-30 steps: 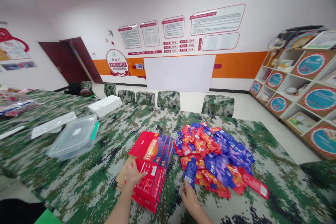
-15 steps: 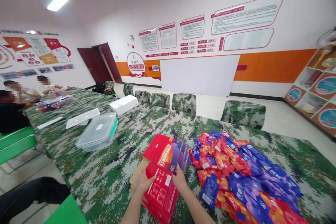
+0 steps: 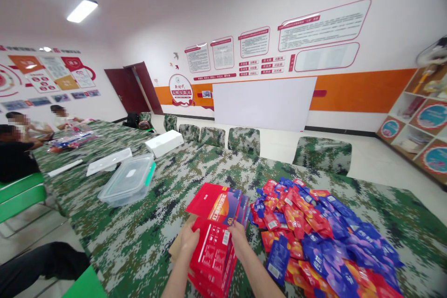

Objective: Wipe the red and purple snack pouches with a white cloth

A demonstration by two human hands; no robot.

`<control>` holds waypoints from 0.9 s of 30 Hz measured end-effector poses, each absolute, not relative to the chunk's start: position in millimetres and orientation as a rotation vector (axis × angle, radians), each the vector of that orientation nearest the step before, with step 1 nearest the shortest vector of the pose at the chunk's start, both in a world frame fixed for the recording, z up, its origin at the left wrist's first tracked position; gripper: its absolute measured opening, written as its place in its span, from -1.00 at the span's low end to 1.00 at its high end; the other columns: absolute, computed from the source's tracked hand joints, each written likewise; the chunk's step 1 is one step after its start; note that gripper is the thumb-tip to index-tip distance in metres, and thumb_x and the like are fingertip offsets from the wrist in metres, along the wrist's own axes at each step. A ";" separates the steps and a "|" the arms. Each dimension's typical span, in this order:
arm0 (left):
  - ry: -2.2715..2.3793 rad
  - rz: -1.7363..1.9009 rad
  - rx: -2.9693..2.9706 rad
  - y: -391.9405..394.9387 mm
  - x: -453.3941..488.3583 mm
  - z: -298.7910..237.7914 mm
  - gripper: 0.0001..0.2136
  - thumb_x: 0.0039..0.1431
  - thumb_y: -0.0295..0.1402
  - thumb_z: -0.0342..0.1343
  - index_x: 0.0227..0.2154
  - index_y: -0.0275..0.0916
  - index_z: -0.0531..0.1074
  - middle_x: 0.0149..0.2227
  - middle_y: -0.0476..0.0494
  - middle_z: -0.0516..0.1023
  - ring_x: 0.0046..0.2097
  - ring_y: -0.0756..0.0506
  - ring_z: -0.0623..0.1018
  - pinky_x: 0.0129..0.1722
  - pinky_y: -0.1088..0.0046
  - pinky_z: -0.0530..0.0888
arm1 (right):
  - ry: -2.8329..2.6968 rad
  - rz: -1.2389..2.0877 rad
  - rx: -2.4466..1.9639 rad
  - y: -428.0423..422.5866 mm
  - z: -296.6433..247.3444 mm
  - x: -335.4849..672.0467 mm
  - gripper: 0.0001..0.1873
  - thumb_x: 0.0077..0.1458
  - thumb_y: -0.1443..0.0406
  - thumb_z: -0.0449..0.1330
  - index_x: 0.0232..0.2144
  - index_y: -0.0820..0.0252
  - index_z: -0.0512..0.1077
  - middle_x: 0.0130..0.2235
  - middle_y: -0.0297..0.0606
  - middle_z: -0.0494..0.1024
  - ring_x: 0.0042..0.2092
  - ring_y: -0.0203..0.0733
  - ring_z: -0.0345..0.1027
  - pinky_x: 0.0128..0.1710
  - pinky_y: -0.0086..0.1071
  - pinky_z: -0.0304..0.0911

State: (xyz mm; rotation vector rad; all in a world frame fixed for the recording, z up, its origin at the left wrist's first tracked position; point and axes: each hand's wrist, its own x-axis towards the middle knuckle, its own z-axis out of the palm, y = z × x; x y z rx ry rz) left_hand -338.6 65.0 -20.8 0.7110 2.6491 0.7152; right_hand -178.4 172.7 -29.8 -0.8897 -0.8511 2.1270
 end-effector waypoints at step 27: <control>2.249 1.081 1.709 102.1 -177.5 155.8 -0.83 0.11 -0.42 -0.08 -0.40 -0.21 0.44 -0.32 -0.13 0.46 -0.16 -0.17 0.38 -0.16 0.31 0.28 | -0.441 1.959 -0.821 203.9 43.2 6.1 -0.83 -0.12 0.22 0.13 -0.45 0.19 0.42 -0.41 -0.20 0.60 -0.15 -0.01 0.46 -0.11 -0.14 0.33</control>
